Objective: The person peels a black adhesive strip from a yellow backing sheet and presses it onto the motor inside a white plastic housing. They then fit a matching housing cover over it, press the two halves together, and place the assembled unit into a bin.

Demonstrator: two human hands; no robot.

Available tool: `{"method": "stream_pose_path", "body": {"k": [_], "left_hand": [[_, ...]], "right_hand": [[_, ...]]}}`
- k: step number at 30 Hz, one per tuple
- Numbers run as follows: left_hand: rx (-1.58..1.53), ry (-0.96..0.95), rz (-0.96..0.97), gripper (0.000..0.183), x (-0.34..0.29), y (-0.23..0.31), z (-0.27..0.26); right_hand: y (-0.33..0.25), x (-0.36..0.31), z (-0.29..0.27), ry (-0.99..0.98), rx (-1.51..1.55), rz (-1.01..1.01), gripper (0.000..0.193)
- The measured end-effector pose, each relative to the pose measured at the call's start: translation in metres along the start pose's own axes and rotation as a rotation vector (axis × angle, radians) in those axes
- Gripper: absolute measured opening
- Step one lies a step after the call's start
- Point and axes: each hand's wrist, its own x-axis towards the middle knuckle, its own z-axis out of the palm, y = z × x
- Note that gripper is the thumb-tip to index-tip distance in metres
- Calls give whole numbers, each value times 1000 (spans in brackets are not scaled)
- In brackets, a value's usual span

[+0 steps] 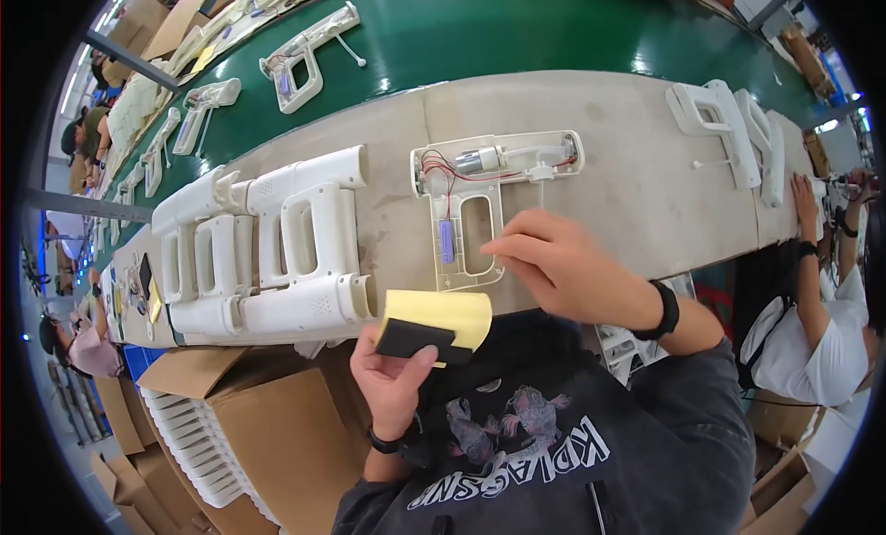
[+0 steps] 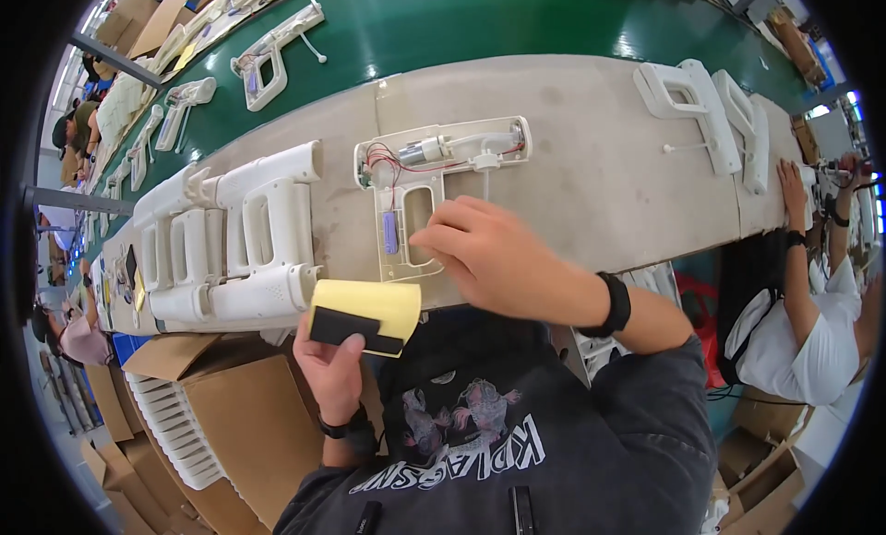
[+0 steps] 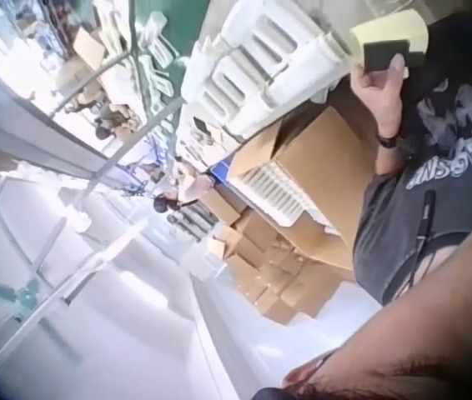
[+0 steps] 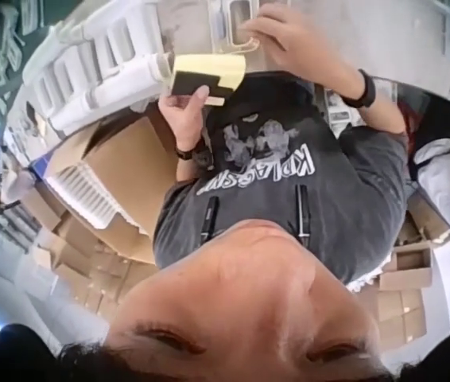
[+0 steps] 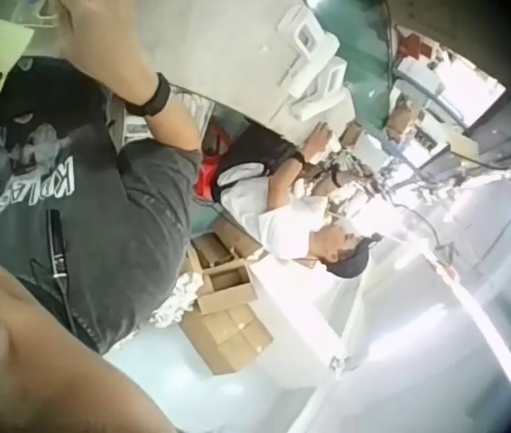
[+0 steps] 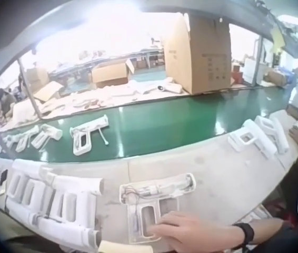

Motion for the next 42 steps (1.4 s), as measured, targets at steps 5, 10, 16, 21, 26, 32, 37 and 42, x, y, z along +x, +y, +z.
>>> {"method": "stream_pose_path", "body": {"k": [5, 10, 16, 21, 26, 32, 37, 42], "left_hand": [[31, -8, -58, 28, -2, -19, 25], [119, 16, 1, 29, -1, -25, 26], [101, 15, 39, 31, -1, -27, 30], [101, -27, 28, 31, 5, -32, 24], [116, -46, 43, 27, 9, -48, 26], [126, -49, 5, 22, 11, -61, 28], [121, -77, -2, 21, 16, -68, 31], [141, -73, -15, 21, 21, -69, 39]], "right_hand": [[-42, -20, 19, 73, 237, 70, 39], [-40, -29, 30, 115, 317, 182, 46], [-27, -22, 4, 114, 374, 222, 37], [54, 28, -15, 253, -181, 147, 29], [90, 61, -22, 43, -150, 78, 31], [89, 83, -32, -158, -1, 222, 30], [91, 78, -32, -100, -87, 125, 26], [88, 80, -32, -129, -203, 69, 16]]}}
